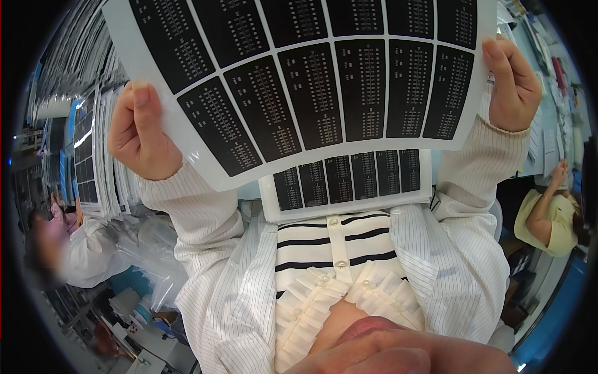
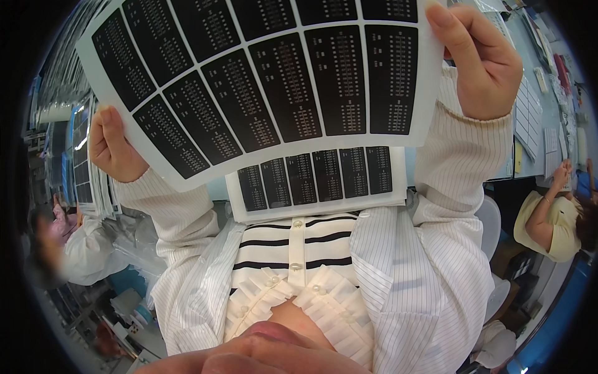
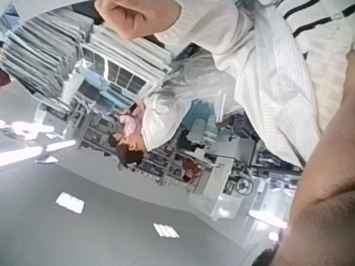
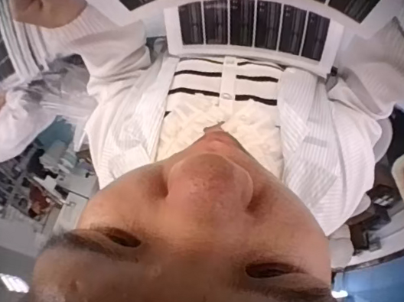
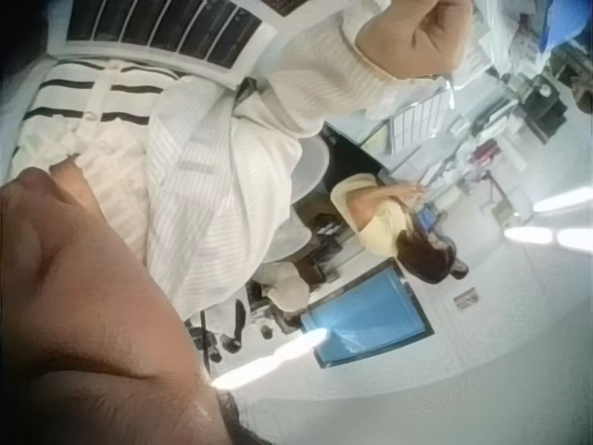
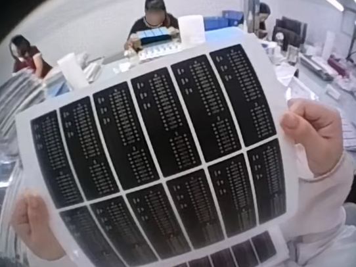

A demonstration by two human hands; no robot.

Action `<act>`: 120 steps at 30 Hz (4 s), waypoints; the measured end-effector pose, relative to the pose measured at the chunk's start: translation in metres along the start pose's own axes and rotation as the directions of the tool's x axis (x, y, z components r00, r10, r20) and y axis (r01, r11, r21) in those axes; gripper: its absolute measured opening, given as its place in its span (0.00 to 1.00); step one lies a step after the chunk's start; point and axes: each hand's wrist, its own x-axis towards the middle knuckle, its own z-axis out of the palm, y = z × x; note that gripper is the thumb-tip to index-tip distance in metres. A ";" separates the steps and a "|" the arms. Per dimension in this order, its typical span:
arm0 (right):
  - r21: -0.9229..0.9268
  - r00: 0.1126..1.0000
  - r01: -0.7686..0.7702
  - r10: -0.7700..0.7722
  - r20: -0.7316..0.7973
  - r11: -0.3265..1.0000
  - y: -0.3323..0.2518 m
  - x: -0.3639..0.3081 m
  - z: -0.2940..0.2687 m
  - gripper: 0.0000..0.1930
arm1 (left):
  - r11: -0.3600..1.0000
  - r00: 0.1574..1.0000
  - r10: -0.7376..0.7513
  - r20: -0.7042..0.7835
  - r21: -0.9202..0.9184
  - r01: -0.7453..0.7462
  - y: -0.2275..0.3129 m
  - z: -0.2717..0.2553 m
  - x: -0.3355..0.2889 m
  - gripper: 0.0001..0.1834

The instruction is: Removing protective plastic film from flexible solar panel sheets and inspecting them for defects.

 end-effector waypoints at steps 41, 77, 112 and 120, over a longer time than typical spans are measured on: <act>-0.127 0.990 -0.042 0.024 -0.142 0.991 0.004 -0.006 -0.019 0.08 | 0.987 0.986 0.129 0.110 -0.114 -0.117 0.005 0.020 0.001 0.08; -0.048 0.985 -0.169 0.170 0.013 0.984 0.002 -0.016 -0.022 0.08 | 0.993 0.975 0.084 0.205 -0.098 -0.065 0.000 0.018 -0.003 0.12; 0.036 0.806 -0.455 0.394 0.442 0.890 -0.013 -0.045 0.004 0.14 | 0.783 0.721 -0.604 0.340 0.088 0.615 -0.020 -0.029 -0.040 0.15; 0.079 0.795 -0.483 0.399 0.456 0.872 -0.010 -0.048 0.004 0.13 | 0.755 0.691 -0.637 0.341 0.097 0.649 -0.021 -0.030 -0.044 0.15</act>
